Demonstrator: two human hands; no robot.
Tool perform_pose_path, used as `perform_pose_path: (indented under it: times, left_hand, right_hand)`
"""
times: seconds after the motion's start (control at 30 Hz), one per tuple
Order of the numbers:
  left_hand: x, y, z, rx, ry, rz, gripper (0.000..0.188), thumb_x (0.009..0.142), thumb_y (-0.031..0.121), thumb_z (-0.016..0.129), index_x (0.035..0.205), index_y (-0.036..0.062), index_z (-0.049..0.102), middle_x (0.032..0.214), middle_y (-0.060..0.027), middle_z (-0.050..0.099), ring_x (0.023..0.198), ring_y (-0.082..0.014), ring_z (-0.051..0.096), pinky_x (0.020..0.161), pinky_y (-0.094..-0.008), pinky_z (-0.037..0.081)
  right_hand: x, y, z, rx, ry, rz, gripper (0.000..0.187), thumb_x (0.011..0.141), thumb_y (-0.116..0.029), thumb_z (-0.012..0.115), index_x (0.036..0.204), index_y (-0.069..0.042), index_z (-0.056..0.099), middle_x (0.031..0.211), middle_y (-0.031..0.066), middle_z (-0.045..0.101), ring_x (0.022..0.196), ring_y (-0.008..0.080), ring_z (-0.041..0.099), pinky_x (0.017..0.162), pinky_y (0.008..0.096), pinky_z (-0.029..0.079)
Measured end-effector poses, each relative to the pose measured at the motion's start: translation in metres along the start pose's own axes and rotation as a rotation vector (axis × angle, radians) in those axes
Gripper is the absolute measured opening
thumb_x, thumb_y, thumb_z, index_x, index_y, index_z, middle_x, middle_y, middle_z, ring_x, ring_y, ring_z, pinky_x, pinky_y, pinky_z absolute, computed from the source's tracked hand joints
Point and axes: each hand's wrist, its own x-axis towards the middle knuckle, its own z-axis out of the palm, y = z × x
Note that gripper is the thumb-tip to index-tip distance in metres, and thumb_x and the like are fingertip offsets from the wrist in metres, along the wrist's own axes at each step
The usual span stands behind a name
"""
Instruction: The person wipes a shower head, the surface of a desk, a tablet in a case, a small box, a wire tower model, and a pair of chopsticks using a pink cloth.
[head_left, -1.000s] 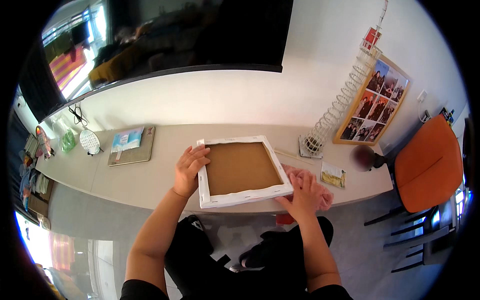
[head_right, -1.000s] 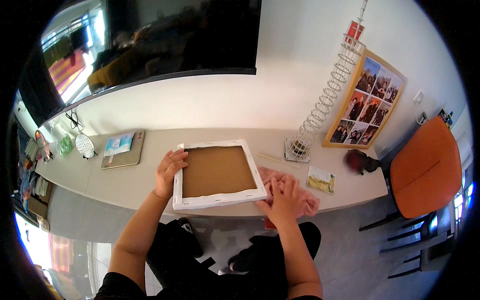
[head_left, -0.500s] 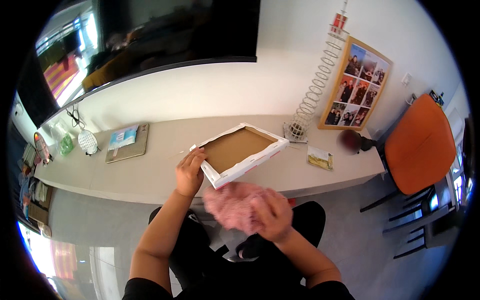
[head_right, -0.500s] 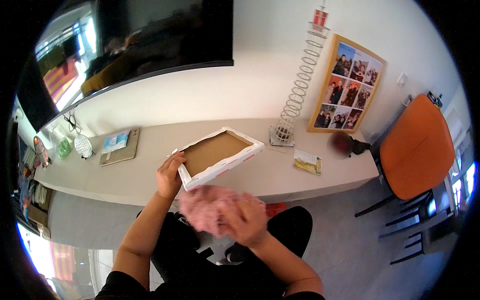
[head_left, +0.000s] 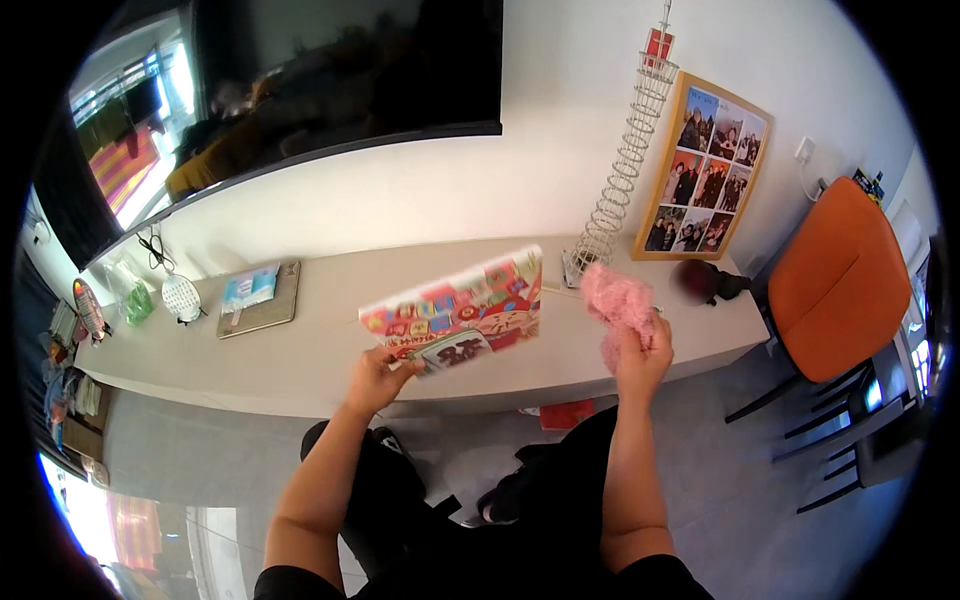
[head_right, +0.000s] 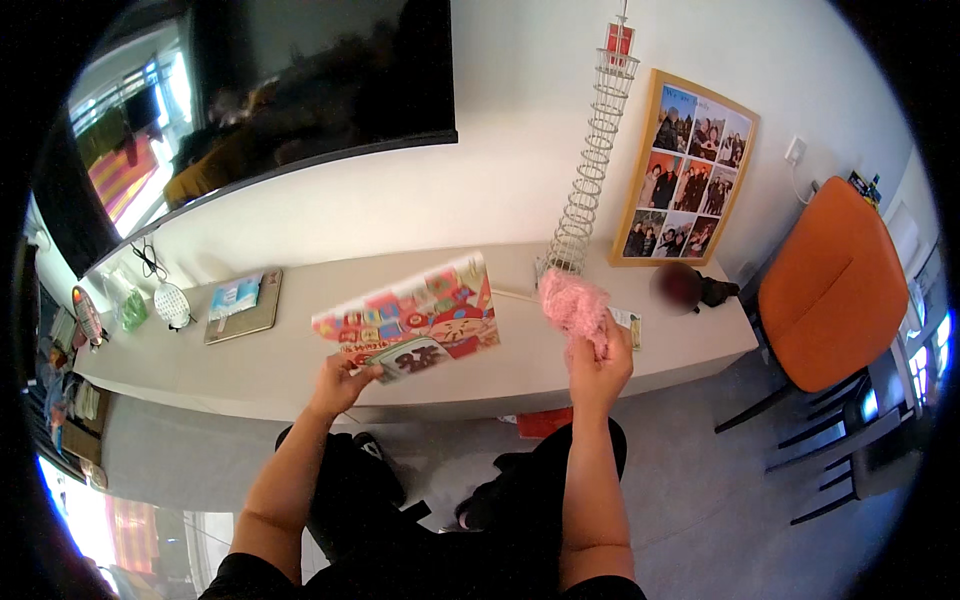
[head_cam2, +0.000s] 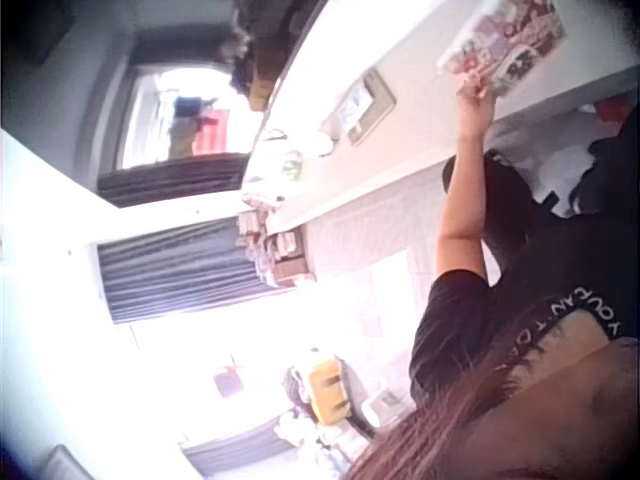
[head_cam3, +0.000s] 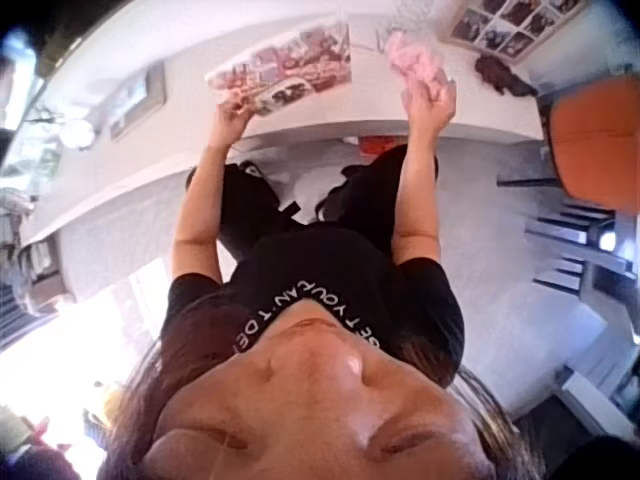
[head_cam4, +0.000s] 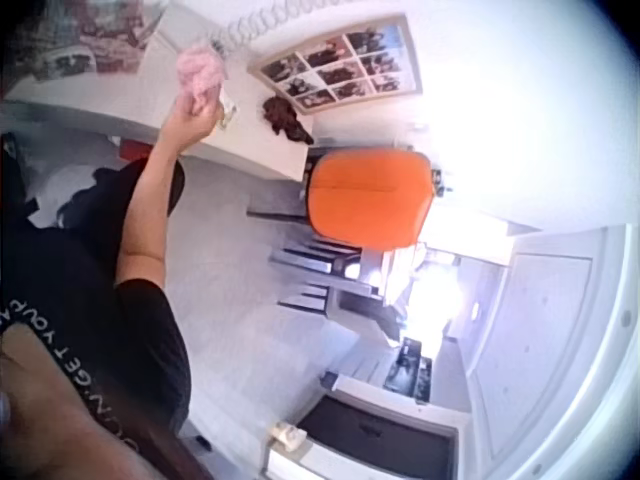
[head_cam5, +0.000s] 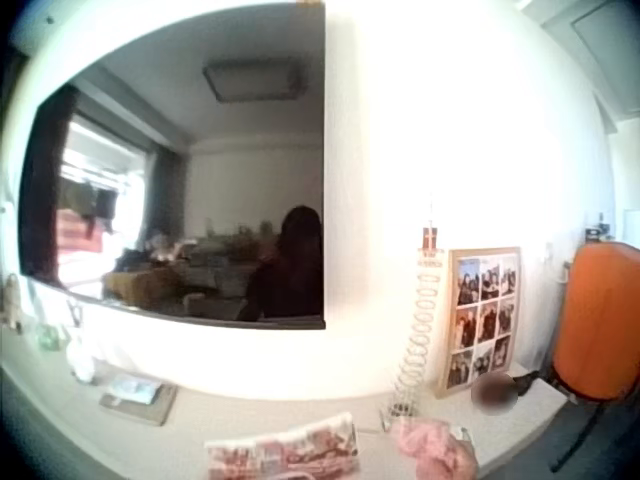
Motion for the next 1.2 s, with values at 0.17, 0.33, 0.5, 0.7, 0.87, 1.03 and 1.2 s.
perform_pose_path:
  times: [0.17,0.33,0.5,0.7,0.87,1.03,1.2]
  left_hand:
    - [0.0,0.016,0.008,-0.699,-0.101,-0.229,0.03,0.093,0.012,0.057,0.12,0.0018,0.056,0.108,-0.0056,0.066,0.089,-0.0124,0.062,0.075,-0.026,0.049]
    - [0.002,0.037,0.016,-0.922,-0.046,-0.289,0.027,0.095,0.01,0.051,0.119,-0.0011,0.055,0.113,-0.0105,0.064,0.098,-0.0171,0.063,0.085,-0.0307,0.05]
    - [0.014,0.016,-0.005,-0.901,0.142,-0.302,0.025,0.096,0.009,0.049,0.118,-0.0023,0.054,0.114,-0.0122,0.064,0.097,-0.0172,0.063,0.086,-0.0316,0.051]
    - [0.008,0.01,0.0,-0.925,0.043,-0.355,0.026,0.096,0.013,0.051,0.118,0.0,0.055,0.111,-0.0098,0.065,0.095,-0.0153,0.064,0.085,-0.0306,0.052]
    - [0.008,0.029,0.036,-0.84,-0.056,-0.333,0.027,0.096,0.017,0.054,0.118,0.0011,0.057,0.105,-0.0055,0.066,0.091,-0.0117,0.062,0.079,-0.0253,0.05]
    - [0.016,0.008,0.018,-0.874,0.125,-0.3,0.025,0.097,0.019,0.052,0.114,0.0021,0.059,0.105,-0.0054,0.066,0.091,-0.0118,0.063,0.078,-0.0259,0.051]
    - [0.031,0.013,-0.021,-0.954,0.206,-0.253,0.028,0.1,0.024,0.048,0.114,0.0017,0.058,0.105,-0.0068,0.066,0.092,-0.0139,0.064,0.078,-0.0293,0.053]
  right_hand:
    - [0.019,-0.047,0.03,-0.062,-0.039,-0.204,0.041,0.077,-0.007,0.068,0.117,-0.004,0.062,0.098,0.0128,0.056,0.086,0.0248,0.058,0.076,0.0326,0.047]
    - [0.01,-0.032,0.073,-0.139,-0.294,-0.173,0.036,0.079,-0.01,0.064,0.114,-0.002,0.06,0.101,0.0158,0.054,0.09,0.0312,0.056,0.078,0.0373,0.046]
    - [-0.044,-0.041,0.041,-0.745,-0.973,-0.135,0.042,0.072,-0.005,0.059,0.113,-0.012,0.064,0.087,0.0157,0.054,0.086,0.0365,0.056,0.073,0.0432,0.047]
    - [0.0,-0.076,0.054,-0.559,-0.609,-0.342,0.044,0.072,-0.013,0.067,0.116,-0.016,0.064,0.089,0.0127,0.054,0.087,0.0333,0.056,0.074,0.042,0.048]
    - [-0.013,-0.09,0.125,-0.408,-0.468,-0.524,0.047,0.067,-0.017,0.07,0.113,-0.009,0.063,0.109,0.0165,0.052,0.1,0.0374,0.051,0.085,0.046,0.044]
    - [-0.078,-0.053,0.125,-0.222,-0.743,-0.747,0.039,0.065,-0.019,0.072,0.101,-0.007,0.065,0.11,0.0161,0.053,0.101,0.0369,0.052,0.085,0.0465,0.044]
    - [-0.09,-0.075,0.084,-0.064,-0.953,-0.601,0.039,0.064,-0.016,0.072,0.102,-0.008,0.066,0.11,0.013,0.055,0.098,0.0345,0.054,0.082,0.0429,0.046]
